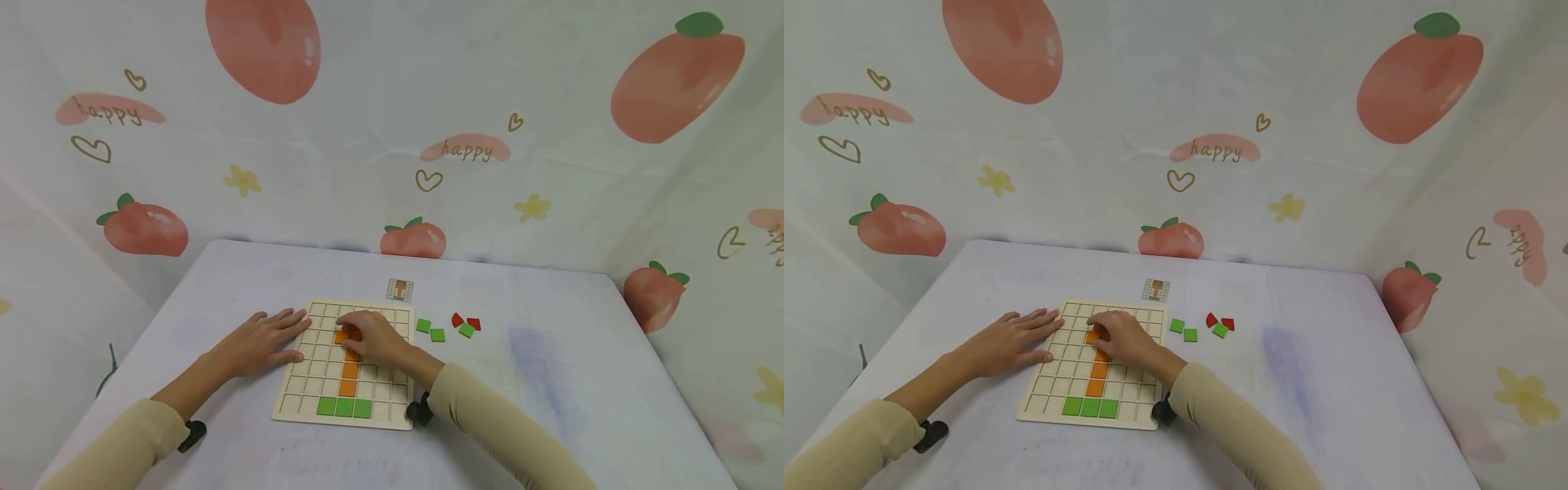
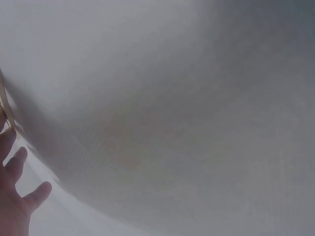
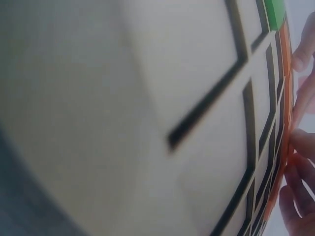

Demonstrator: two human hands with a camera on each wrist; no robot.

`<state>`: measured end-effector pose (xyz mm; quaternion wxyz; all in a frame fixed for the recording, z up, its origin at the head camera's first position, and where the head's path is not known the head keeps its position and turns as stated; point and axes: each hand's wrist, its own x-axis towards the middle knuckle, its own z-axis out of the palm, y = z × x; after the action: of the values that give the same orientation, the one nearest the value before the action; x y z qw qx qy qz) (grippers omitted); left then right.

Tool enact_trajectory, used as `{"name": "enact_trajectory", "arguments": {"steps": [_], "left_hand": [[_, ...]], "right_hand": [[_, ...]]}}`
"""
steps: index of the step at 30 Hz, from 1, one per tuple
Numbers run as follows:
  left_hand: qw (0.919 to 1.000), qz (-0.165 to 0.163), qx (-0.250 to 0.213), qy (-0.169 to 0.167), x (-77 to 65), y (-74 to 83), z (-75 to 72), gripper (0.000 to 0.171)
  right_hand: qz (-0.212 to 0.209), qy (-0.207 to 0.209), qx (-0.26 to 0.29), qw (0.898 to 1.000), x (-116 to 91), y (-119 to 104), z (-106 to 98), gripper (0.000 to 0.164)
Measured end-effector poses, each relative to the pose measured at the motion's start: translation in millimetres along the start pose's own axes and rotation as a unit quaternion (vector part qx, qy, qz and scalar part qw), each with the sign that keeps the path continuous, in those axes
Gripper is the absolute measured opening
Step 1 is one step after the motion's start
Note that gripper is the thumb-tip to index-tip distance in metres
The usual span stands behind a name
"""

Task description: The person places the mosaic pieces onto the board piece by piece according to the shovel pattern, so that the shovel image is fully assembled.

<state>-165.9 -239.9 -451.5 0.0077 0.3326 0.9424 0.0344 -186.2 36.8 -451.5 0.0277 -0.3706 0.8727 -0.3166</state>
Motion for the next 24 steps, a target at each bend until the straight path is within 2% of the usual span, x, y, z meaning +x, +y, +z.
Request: {"name": "enact_trajectory", "arguments": {"steps": [24], "left_hand": [[1.0, -0.003, -0.006, 0.0, -0.4, 0.5, 0.1, 0.071]], "right_hand": [[0.0, -0.017, -0.007, 1.0, 3.7, -0.8, -1.1, 0.033]]}}
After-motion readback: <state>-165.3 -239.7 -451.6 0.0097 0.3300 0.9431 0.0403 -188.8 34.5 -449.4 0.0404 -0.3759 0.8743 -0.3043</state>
